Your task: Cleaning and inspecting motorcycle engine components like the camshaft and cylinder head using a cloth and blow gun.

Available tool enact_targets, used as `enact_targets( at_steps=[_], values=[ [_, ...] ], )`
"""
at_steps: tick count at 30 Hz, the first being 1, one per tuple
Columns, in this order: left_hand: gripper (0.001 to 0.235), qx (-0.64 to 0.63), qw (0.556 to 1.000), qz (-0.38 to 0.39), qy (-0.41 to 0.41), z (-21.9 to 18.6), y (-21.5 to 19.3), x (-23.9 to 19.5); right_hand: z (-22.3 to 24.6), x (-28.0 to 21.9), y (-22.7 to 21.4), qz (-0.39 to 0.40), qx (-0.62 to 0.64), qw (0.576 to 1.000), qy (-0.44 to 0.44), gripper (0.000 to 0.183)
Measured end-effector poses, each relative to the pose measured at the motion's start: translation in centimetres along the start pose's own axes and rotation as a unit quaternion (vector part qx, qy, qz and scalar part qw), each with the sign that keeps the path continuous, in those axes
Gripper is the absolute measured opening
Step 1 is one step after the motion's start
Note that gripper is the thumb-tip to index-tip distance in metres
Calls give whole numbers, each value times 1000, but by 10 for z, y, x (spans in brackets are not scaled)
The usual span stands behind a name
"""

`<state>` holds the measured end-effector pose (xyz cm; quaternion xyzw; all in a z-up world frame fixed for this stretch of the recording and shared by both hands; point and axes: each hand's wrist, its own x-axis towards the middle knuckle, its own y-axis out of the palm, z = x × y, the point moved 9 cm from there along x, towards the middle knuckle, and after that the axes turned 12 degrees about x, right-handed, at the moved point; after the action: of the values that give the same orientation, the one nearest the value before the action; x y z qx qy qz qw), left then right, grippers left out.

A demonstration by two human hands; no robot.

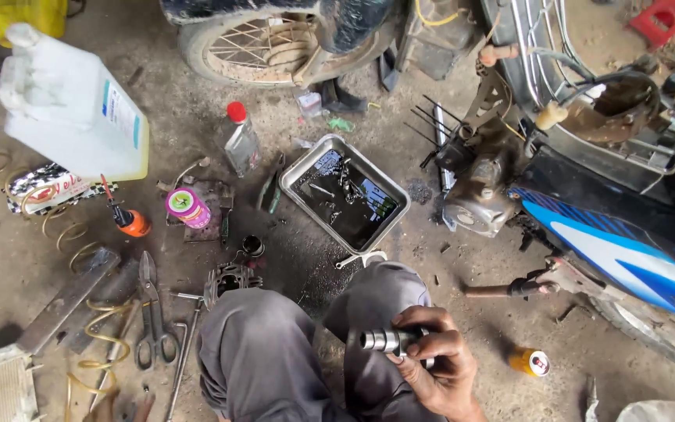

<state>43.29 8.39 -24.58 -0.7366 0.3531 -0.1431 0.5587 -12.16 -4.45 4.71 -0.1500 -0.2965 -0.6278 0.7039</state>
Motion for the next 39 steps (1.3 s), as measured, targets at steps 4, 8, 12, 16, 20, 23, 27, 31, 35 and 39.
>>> enact_targets(
  at_steps=[4,8,12,16,20,23,27,31,35,39],
  values=[
    [47,-142,987,59,42,-175,-102,-97,10,2,18,20,-11,999,-41,21],
    [57,-410,864,195,218,-299,-91,-173,21,3,30,20,-31,996,-84,18],
    [54,-425,773,211,422,-397,-142,-225,42,8,41,3,-117,979,-166,13],
    [17,-481,769,209,365,-422,-151,-236,51,8,44,21,-162,970,-180,12],
    [26,-479,770,207,366,-420,-144,-234,45,5,44,28,-177,972,-150,11],
    [29,-503,742,203,393,-419,-147,-235,33,5,39,-38,-102,993,-54,14],
    [30,-483,743,210,413,-415,-142,-234,22,4,39,-25,-37,999,-11,18],
    [22,-456,743,242,426,-412,-135,-237,17,1,36,-35,1,999,27,21],
    [18,-479,717,252,440,-413,-133,-238,12,-4,28,-17,26,999,28,23],
    [16,-481,747,169,426,-405,-130,-226,-28,-18,19,-101,210,954,186,27]
  ],
)
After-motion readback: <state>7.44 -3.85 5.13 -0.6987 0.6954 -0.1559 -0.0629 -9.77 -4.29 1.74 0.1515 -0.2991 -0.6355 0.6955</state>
